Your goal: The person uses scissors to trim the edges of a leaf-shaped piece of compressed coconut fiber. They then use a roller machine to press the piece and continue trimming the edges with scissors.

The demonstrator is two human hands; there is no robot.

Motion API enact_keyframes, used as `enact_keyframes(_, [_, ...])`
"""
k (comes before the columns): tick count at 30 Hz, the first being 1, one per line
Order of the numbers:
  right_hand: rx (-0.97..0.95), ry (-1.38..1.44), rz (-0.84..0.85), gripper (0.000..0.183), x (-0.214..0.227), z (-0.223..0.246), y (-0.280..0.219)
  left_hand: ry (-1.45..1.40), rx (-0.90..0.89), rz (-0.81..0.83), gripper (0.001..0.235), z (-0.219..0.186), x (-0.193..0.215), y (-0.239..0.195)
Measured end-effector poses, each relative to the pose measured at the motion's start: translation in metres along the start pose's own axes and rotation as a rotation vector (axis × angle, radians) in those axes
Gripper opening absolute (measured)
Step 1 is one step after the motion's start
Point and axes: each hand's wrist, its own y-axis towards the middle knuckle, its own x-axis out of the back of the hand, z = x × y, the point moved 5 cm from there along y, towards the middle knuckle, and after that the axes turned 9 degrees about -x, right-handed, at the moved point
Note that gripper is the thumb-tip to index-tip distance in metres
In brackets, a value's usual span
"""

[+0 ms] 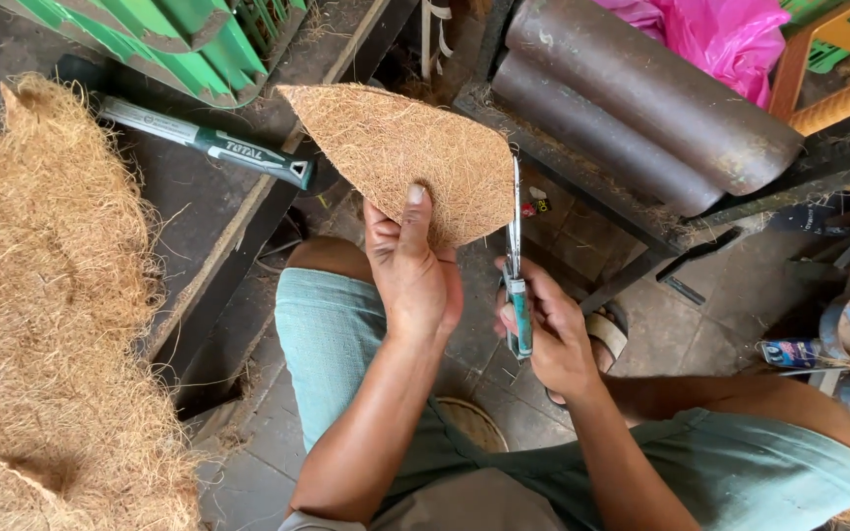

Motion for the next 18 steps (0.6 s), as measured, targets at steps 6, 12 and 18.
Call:
enact_keyframes(6, [-0.021,-0.049,-0.021,0.046,0.005,-0.005,0.003,-0.035,0.024,0.019,0.020,0.010,0.010,0.003])
enact_keyframes(12, [0.005,-0.059,0.025,0.055,0.009,0.010,0.006,-0.078,0.025,0.069,0.016,0.008,0.010,0.007])
enact_keyframes(18, [0.060,-0.139,0.042,0.060,0.021,0.019,0.006,-0.035,0.018,0.153,0.022,0.018,0.014,0.004])
